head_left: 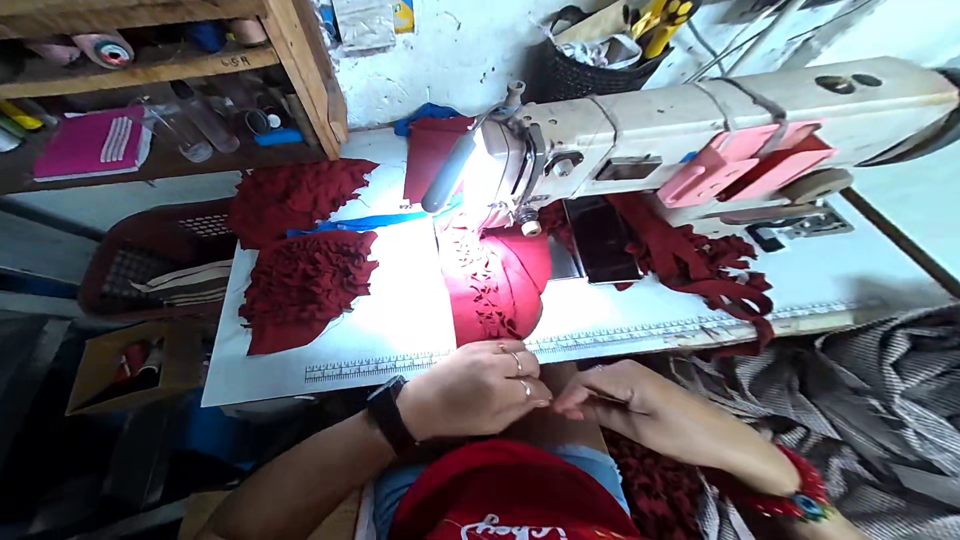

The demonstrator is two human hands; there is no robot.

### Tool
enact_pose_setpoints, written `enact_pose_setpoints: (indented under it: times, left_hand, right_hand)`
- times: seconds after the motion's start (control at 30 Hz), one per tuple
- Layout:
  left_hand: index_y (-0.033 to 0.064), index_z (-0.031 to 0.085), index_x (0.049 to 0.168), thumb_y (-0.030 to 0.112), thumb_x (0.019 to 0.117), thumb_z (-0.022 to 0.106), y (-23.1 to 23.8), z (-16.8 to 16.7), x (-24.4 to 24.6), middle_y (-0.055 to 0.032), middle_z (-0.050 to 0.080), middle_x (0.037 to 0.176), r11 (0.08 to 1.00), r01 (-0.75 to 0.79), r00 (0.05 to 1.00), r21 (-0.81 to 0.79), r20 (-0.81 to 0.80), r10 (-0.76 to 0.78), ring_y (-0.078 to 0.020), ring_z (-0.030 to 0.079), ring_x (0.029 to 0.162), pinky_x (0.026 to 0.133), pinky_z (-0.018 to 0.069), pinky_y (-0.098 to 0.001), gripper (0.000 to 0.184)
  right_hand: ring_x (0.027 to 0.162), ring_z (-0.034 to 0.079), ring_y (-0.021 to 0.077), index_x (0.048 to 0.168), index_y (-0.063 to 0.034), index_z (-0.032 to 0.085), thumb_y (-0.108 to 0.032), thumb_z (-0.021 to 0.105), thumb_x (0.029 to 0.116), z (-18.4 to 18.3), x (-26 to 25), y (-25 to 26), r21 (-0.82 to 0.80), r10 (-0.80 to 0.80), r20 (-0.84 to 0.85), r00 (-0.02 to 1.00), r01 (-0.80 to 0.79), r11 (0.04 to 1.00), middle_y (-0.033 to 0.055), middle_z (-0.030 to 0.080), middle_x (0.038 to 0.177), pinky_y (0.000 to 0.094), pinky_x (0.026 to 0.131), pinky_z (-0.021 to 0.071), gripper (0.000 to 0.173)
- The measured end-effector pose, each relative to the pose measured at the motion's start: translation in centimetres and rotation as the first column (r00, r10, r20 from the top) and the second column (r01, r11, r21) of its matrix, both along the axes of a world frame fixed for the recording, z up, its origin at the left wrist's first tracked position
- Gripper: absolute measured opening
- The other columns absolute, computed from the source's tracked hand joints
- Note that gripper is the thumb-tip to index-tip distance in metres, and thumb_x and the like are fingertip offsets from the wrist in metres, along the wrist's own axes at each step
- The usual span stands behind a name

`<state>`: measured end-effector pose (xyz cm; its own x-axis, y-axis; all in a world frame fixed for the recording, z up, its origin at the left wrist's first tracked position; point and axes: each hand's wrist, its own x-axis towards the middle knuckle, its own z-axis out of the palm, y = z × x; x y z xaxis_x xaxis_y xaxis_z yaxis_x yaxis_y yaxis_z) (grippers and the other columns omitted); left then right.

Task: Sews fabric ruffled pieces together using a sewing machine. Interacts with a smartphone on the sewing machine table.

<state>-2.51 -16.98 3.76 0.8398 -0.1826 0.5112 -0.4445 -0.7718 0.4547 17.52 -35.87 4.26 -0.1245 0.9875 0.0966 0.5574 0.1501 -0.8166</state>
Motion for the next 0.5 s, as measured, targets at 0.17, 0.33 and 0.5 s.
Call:
enact_pose_setpoints:
  times: [0.17,0.33,0.5]
  left_hand:
    - [0.0059,0.075,0.101,0.017,0.1042,0.055,1.9,2.0,-0.6,-0.0101,0.071,0.104,0.948,-0.305,0.935,0.095,-0.159,0.317,-0.021,0.069,0.1,0.087,0.0568,-0.0346,0.023]
    - [0.0074,0.076,0.098,0.014,0.0979,0.063,4.5,2.4,-0.2,-0.0087,0.07,0.097,0.898,-0.424,0.885,0.112,-0.159,0.438,-0.0183,0.068,0.089,0.076,0.057,-0.0329,0.015]
    - [0.0095,0.078,0.1,0.016,0.0986,0.062,4.2,2.9,0.2,-0.0086,0.071,0.101,0.858,-0.476,0.853,0.191,-0.134,0.504,-0.0203,0.069,0.095,0.08,0.0569,-0.0347,0.017]
  right_hand:
    - [0.079,0.071,0.031,0.125,-0.0122,0.072,-0.054,0.058,0.0991,0.6,2.9,-1.9,-0.09,-0.275,0.439,0.855,0.347,0.934,0.0133,0.074,0.095,0.0588,0.069,0.0572,0.052]
    - [0.086,0.07,0.0263,0.137,-0.0197,0.068,-0.049,0.047,0.1039,1.9,1.9,2.0,0.087,-0.382,0.471,0.795,0.389,0.917,0.0082,0.072,0.102,0.0538,0.073,0.0571,0.049]
    - [0.081,0.066,0.0166,0.126,-0.0182,0.075,-0.038,0.061,0.0992,1.5,-1.3,7.5,0.165,-0.32,0.364,0.875,0.278,0.946,0.0024,0.07,0.093,0.0403,0.071,0.0559,0.036]
